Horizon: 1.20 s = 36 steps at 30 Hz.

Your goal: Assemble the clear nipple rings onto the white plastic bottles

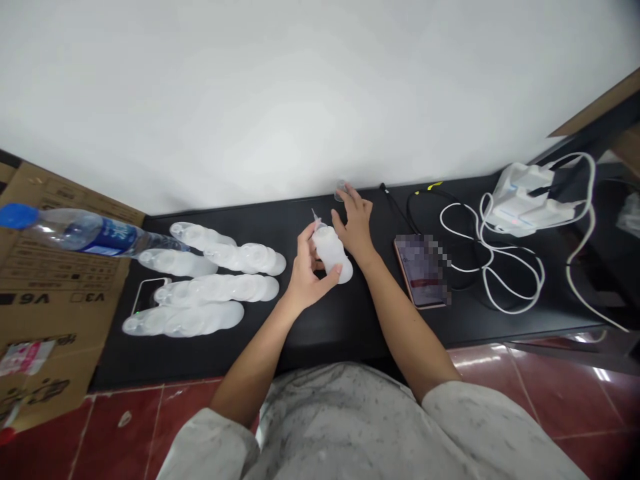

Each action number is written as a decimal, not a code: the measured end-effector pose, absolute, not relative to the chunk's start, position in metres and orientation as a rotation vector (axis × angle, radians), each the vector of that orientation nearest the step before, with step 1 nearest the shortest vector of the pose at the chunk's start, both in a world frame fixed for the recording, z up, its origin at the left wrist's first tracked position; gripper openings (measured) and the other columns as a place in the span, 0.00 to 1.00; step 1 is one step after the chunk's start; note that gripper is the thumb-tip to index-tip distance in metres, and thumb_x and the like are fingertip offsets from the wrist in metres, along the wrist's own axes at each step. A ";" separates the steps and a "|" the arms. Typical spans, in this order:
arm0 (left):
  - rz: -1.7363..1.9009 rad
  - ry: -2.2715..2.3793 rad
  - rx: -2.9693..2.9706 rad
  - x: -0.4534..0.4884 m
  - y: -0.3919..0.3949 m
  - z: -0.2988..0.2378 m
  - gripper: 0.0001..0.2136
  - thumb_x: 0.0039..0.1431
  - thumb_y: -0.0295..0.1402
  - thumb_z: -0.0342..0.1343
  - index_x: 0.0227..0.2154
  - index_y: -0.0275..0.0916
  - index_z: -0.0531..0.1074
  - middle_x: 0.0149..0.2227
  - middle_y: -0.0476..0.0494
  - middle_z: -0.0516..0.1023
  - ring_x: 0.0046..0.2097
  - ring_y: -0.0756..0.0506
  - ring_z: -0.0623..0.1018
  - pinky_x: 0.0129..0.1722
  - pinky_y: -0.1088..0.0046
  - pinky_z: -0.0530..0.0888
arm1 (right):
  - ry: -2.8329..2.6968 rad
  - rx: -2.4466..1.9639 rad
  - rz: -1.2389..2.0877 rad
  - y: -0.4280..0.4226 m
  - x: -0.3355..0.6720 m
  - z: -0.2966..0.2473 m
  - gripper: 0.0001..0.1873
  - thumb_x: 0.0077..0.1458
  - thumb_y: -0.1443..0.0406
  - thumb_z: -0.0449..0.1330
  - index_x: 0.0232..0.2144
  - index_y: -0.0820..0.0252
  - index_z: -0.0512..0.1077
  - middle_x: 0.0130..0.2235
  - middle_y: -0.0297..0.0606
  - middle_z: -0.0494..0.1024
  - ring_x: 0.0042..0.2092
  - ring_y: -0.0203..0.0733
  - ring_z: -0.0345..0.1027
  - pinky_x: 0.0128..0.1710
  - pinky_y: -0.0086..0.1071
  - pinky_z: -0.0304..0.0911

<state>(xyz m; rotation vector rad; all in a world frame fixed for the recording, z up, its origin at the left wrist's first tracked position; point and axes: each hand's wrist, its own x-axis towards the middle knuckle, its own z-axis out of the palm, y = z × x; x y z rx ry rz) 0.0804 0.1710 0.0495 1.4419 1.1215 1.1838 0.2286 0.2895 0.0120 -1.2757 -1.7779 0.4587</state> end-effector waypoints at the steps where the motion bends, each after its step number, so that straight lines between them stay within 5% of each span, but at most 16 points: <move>1: 1.172 1.088 1.414 0.080 0.171 0.050 0.43 0.63 0.51 0.69 0.73 0.49 0.52 0.56 0.35 0.78 0.45 0.39 0.87 0.40 0.62 0.86 | -1.818 -1.293 0.433 0.291 0.228 0.009 0.28 0.73 0.57 0.54 0.71 0.52 0.66 0.77 0.48 0.60 0.70 0.62 0.59 0.68 0.61 0.55; 4: 1.142 0.961 1.279 0.081 0.170 0.049 0.32 0.67 0.55 0.63 0.65 0.48 0.60 0.51 0.40 0.79 0.44 0.41 0.87 0.42 0.61 0.86 | -1.890 -1.319 0.402 0.291 0.224 0.004 0.34 0.72 0.60 0.56 0.76 0.49 0.59 0.80 0.43 0.53 0.68 0.65 0.57 0.67 0.62 0.55; 7: 1.112 0.849 1.167 0.084 0.169 0.049 0.25 0.69 0.52 0.63 0.60 0.47 0.63 0.50 0.42 0.78 0.39 0.44 0.86 0.39 0.65 0.85 | -1.941 -1.364 0.369 0.290 0.223 0.004 0.36 0.70 0.63 0.56 0.77 0.52 0.57 0.78 0.45 0.59 0.67 0.66 0.58 0.66 0.62 0.57; 15: 1.138 0.677 1.025 0.092 0.165 0.049 0.21 0.74 0.54 0.53 0.55 0.42 0.69 0.43 0.44 0.79 0.32 0.48 0.83 0.31 0.72 0.81 | -2.046 -1.461 0.245 0.297 0.225 0.006 0.37 0.73 0.61 0.52 0.79 0.51 0.50 0.81 0.44 0.49 0.69 0.65 0.57 0.66 0.62 0.60; 22: 1.149 0.617 0.980 0.093 0.170 0.050 0.18 0.70 0.52 0.59 0.49 0.42 0.71 0.39 0.48 0.80 0.31 0.47 0.83 0.31 0.72 0.79 | -2.013 -1.370 0.249 0.299 0.229 0.003 0.34 0.72 0.62 0.52 0.77 0.53 0.55 0.76 0.49 0.60 0.70 0.67 0.55 0.69 0.70 0.54; 31: 1.164 0.565 0.927 0.093 0.171 0.055 0.15 0.66 0.48 0.62 0.43 0.42 0.70 0.35 0.50 0.80 0.30 0.47 0.82 0.32 0.70 0.78 | -2.036 -1.339 0.236 0.306 0.229 -0.005 0.32 0.75 0.57 0.53 0.76 0.50 0.57 0.78 0.49 0.54 0.73 0.68 0.52 0.69 0.71 0.55; 36: 1.157 0.640 0.940 0.093 0.170 0.053 0.16 0.65 0.49 0.62 0.42 0.42 0.68 0.33 0.51 0.79 0.28 0.47 0.81 0.28 0.72 0.76 | -2.006 -1.295 0.289 0.310 0.232 -0.010 0.29 0.75 0.58 0.54 0.74 0.52 0.61 0.73 0.51 0.64 0.71 0.65 0.57 0.69 0.69 0.56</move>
